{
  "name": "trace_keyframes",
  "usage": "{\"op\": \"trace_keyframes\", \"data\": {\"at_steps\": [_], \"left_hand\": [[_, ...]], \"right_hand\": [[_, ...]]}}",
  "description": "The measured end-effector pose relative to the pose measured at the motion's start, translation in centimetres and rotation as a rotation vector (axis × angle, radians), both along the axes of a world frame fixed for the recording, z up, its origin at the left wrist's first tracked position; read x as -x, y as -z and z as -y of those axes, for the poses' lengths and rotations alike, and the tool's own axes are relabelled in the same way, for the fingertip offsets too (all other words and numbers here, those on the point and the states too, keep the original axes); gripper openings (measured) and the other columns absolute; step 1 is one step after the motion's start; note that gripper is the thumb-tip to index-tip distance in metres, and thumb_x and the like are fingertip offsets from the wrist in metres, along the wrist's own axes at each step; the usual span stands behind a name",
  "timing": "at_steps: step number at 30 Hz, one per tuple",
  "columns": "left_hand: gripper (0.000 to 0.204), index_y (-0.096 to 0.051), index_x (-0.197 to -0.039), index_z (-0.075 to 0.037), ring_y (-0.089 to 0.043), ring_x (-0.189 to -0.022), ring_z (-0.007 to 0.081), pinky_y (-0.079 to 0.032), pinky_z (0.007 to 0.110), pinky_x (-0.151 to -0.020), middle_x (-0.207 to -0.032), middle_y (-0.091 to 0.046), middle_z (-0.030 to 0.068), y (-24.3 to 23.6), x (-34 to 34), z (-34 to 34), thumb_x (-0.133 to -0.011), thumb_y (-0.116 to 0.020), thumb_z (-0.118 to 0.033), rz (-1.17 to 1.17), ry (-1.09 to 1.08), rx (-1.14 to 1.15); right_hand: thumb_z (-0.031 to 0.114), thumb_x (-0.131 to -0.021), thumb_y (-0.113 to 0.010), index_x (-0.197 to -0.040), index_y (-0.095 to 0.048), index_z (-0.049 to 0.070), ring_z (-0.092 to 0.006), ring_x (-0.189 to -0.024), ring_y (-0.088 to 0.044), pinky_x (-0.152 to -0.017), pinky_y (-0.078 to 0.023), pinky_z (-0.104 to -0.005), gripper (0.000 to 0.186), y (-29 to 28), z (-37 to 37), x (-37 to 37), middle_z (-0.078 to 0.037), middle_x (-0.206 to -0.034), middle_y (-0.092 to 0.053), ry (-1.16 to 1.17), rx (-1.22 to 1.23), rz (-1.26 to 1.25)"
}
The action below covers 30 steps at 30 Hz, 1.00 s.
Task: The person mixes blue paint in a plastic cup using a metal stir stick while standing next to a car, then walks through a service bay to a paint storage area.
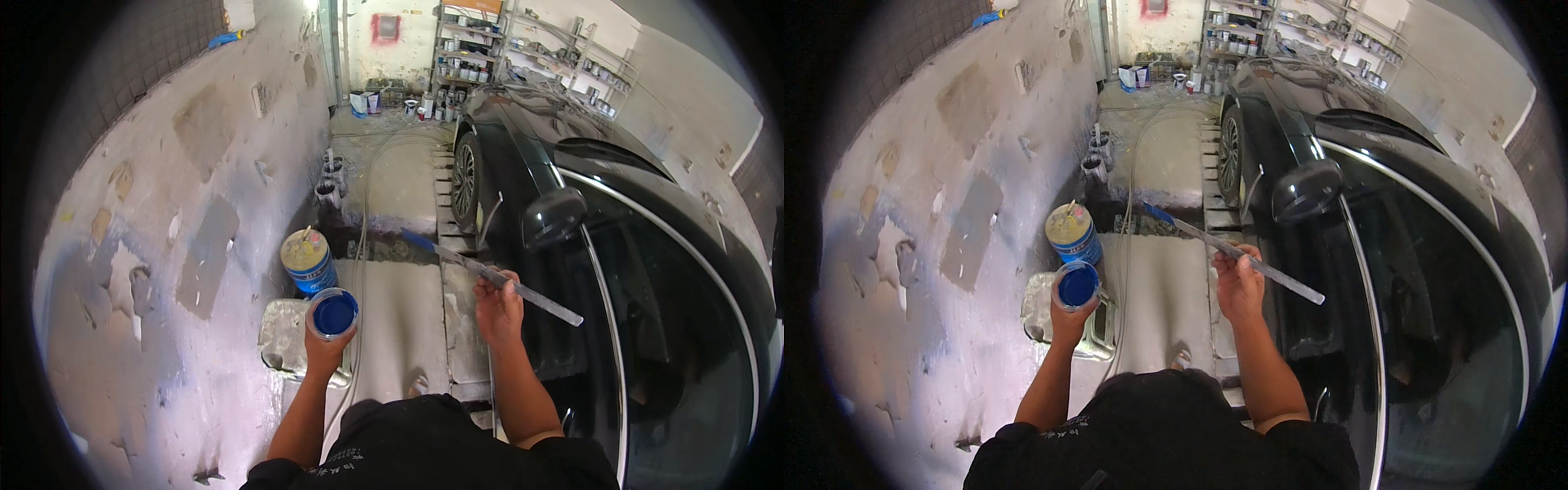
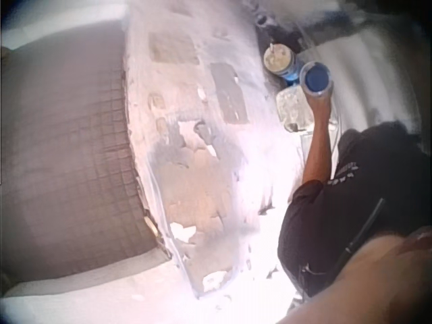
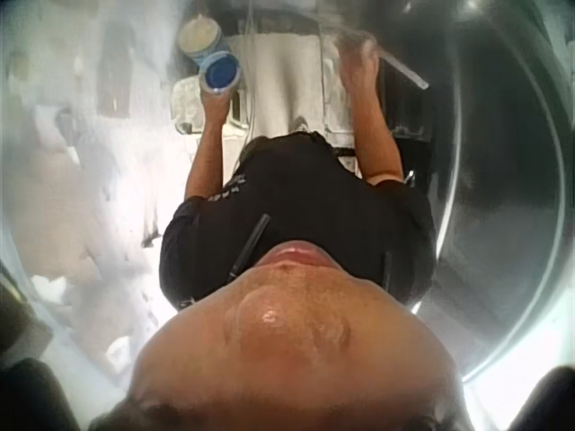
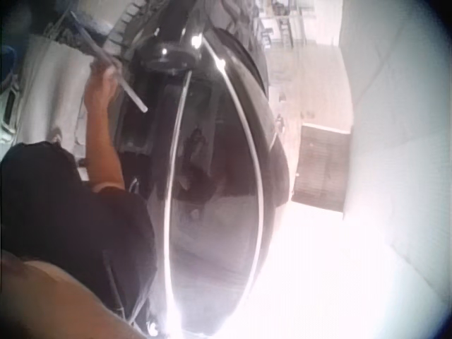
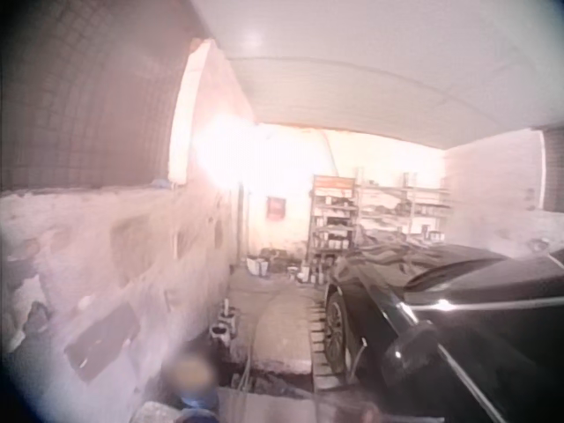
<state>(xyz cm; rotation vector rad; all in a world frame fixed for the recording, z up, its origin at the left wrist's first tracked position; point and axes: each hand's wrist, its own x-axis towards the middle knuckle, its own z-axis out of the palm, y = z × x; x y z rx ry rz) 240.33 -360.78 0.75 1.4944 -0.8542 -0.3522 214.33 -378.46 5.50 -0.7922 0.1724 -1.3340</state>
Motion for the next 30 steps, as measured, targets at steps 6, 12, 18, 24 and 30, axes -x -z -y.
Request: {"op": "trace_keyframes", "data": {"at_steps": [6,12,18,24,30], "left_hand": [[0.077,-0.044,-0.132,-0.001,-0.055,-0.116,0.0246,-0.042,0.036,-0.101,-0.125,-0.055,0.0148,-0.6,-6.3,11.2,-0.067,-0.084,-0.012,0.043,-0.017,-0.009],[0.082,-0.042,-0.134,-0.001,-0.055,-0.118,0.0269,-0.042,0.038,-0.102,-0.128,-0.054,0.0171,1.6,-14.9,22.8,-0.067,-0.087,-0.017,0.104,-0.01,-0.066],[0.082,-0.042,-0.133,-0.001,-0.053,-0.121,0.0268,-0.041,0.037,-0.103,-0.13,-0.052,0.0164,0.6,-23.1,34.0,-0.067,-0.087,-0.017,0.158,0.087,-0.01],[0.08,-0.044,-0.132,-0.001,-0.053,-0.119,0.0247,-0.04,0.036,-0.103,-0.128,-0.054,0.0139,0.5,-27.5,45.5,-0.066,-0.087,-0.017,0.039,0.165,-0.043],[0.077,-0.047,-0.13,0.001,-0.054,-0.117,0.0216,-0.041,0.034,-0.102,-0.125,-0.056,0.0127,1.7,-31.1,58.2,-0.066,-0.086,-0.015,-0.03,0.146,-0.002]], "right_hand": [[0.021,-0.094,-0.058,-0.11,-0.051,0.005,-0.0229,-0.094,-0.062,-0.085,-0.052,-0.0361,0.024,-1.3,12.3,-9.1,-0.016,-0.111,-0.061,-0.019,-0.054,0.041],[0.005,-0.085,-0.056,-0.113,-0.052,0.004,-0.027,-0.099,-0.062,-0.088,-0.053,-0.0384,0.029,-0.6,22.6,-18.1,-0.019,-0.121,-0.059,-0.055,-0.154,-0.045],[-0.005,-0.083,-0.059,-0.114,-0.06,0.01,-0.0238,-0.108,-0.063,-0.095,-0.053,-0.0409,0.035,1.1,31.5,-24.4,-0.009,-0.118,-0.064,-0.255,-0.248,0.027],[-0.003,-0.084,-0.058,-0.111,-0.061,0.01,-0.0237,-0.108,-0.063,-0.096,-0.053,-0.042,0.03,3.5,40.7,-28.1,-0.009,-0.115,-0.066,-0.229,-0.263,-0.042],[-0.006,-0.087,-0.052,-0.1,-0.06,0.005,-0.0273,-0.109,-0.062,-0.086,-0.058,-0.0364,0.019,6.6,53.7,-26.9,-0.015,-0.112,-0.065,-0.082,-0.326,-0.024]]}}
